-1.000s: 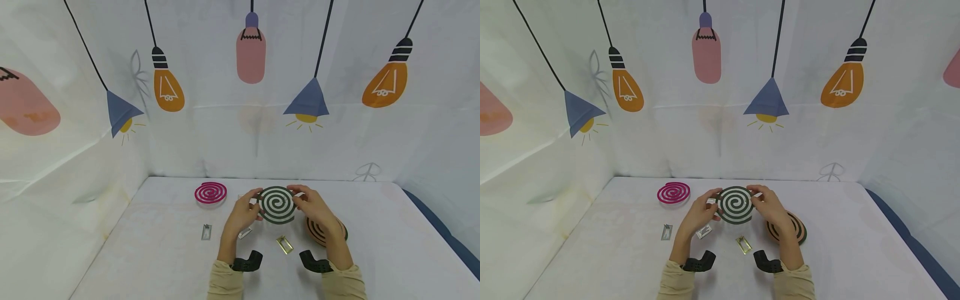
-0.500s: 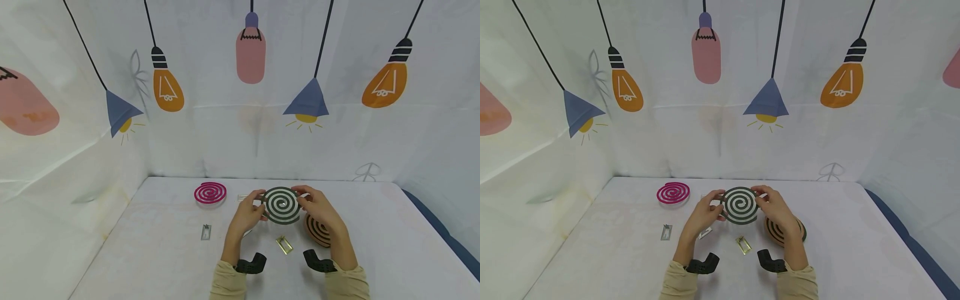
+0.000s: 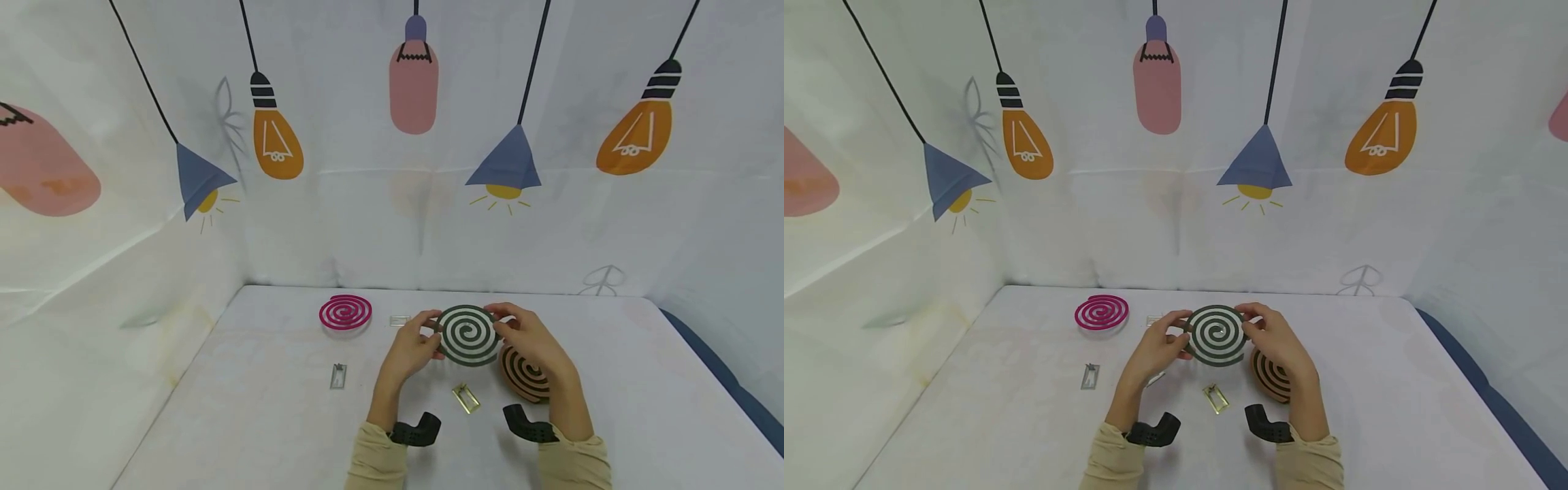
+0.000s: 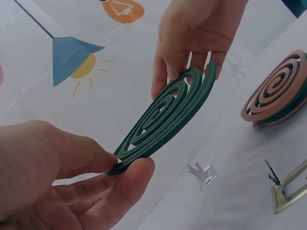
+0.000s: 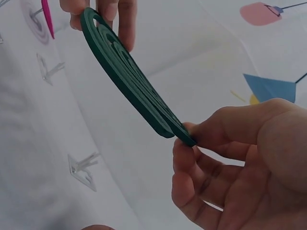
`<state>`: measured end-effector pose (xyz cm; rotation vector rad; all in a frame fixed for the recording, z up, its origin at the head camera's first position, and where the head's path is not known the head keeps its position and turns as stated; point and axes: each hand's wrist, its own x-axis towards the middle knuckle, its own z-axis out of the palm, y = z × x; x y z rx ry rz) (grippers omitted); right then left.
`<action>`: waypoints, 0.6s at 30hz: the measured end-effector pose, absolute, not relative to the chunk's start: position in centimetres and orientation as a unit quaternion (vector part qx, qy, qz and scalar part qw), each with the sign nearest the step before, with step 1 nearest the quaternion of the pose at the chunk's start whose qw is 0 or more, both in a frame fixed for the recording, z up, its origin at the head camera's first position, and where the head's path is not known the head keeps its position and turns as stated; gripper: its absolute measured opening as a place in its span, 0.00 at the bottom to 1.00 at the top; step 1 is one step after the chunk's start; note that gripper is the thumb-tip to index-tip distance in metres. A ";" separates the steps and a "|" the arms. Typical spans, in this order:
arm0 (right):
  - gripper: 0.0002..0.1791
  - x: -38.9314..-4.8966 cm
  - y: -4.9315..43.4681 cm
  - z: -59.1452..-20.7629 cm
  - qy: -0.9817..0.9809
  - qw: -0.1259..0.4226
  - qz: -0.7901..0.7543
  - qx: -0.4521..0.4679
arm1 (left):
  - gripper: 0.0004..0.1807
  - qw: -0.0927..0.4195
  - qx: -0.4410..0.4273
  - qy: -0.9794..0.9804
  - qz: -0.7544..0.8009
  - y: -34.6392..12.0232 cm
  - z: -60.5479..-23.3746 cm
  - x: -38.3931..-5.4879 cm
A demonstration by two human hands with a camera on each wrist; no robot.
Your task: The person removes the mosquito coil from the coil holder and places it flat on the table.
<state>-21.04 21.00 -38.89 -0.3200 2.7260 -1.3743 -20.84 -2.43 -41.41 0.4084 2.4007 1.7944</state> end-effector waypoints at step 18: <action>0.19 -21.0 22.3 -39.0 0.892 0.038 -0.440 -0.101 | 0.25 0.063 0.138 0.795 0.587 -1.3 -41.8 -20.8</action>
